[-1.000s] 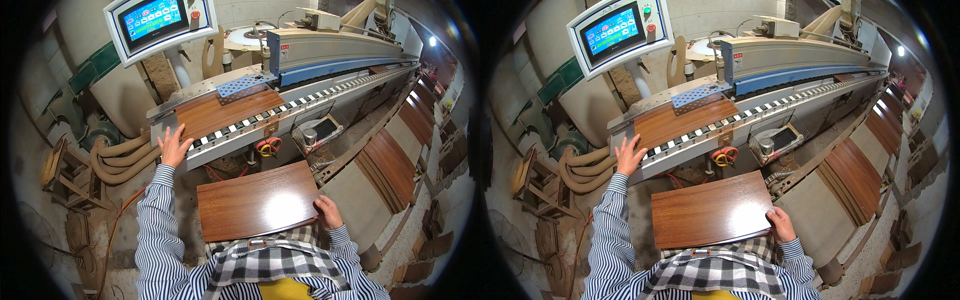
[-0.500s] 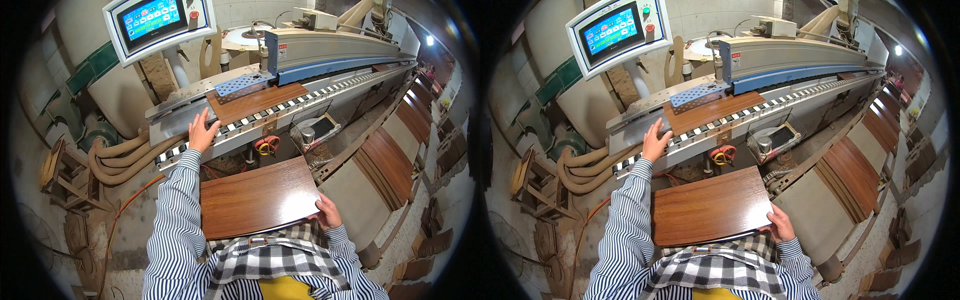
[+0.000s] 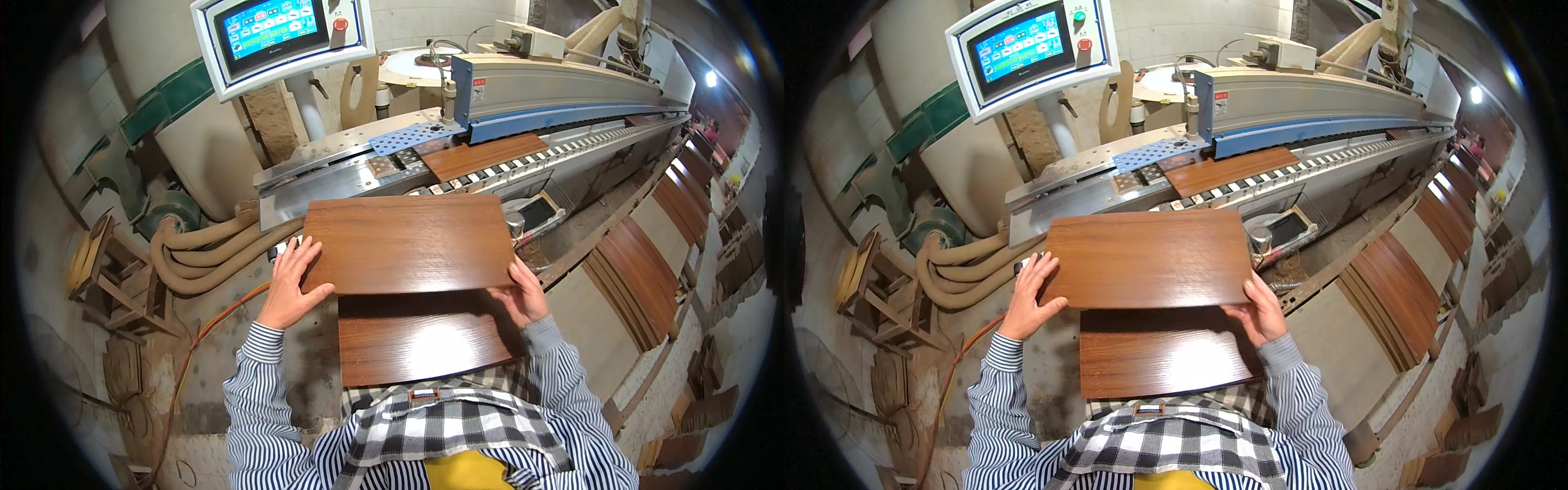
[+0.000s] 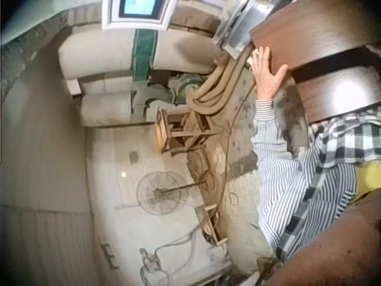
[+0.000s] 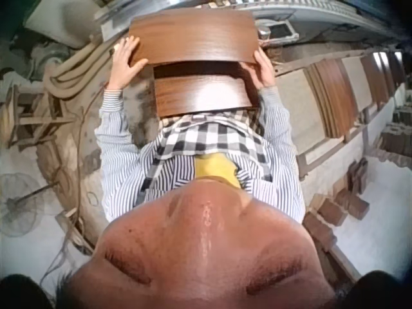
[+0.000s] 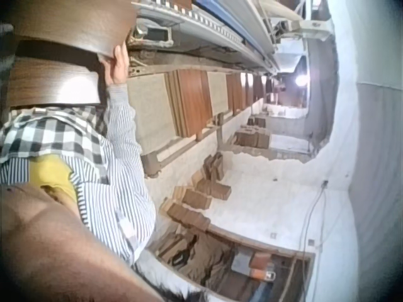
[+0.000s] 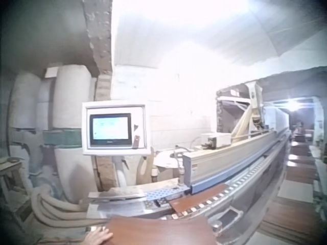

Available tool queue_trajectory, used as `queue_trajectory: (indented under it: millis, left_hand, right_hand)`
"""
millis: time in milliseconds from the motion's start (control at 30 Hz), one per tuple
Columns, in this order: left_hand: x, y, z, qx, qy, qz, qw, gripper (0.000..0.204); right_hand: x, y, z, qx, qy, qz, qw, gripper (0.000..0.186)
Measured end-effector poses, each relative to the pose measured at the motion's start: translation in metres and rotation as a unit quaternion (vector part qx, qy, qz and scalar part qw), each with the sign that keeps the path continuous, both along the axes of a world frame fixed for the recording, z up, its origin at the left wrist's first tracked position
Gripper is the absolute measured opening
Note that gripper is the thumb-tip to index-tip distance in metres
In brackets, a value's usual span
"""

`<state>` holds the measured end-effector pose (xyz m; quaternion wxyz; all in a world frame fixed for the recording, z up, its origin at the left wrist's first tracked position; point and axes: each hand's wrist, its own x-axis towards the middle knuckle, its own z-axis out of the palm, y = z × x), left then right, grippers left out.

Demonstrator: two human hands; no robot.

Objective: The person repeatedly places rectangular wooden panels onto a conveyor belt of a woodworking machine, then removes them after processing. The person also briefly interacts with the machine's control panel.

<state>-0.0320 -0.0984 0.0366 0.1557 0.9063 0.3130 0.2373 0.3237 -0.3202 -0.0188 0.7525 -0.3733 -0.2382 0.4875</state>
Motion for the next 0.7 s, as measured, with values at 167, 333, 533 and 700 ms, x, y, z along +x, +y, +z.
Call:
queue_trajectory:
  millis: [167, 333, 533, 700]
  left_hand:
    - [-0.015, 0.033, -0.035, 0.046, 0.038, 0.102, 0.993, 0.069]
    - [-0.005, 0.058, -0.039, 0.055, 0.042, 0.19, 0.979, 0.068]
    - [0.02, 0.088, -0.033, 0.029, 0.065, 0.253, 0.965, 0.071]
    - [0.054, 0.102, -0.029, 0.028, 0.089, 0.265, 0.96, 0.078]
  right_hand:
    - [-0.012, 0.07, 0.003, -0.015, 0.066, 0.073, 0.995, 0.056]
    - [-0.012, 0.077, 0.021, -0.073, 0.009, -0.076, 0.994, 0.031]
    - [-0.054, -0.009, 0.132, 0.146, -0.406, -0.104, 0.896, 0.019]
    - [-0.062, -0.086, 0.198, 0.518, -0.334, 0.337, 0.712, 0.014]
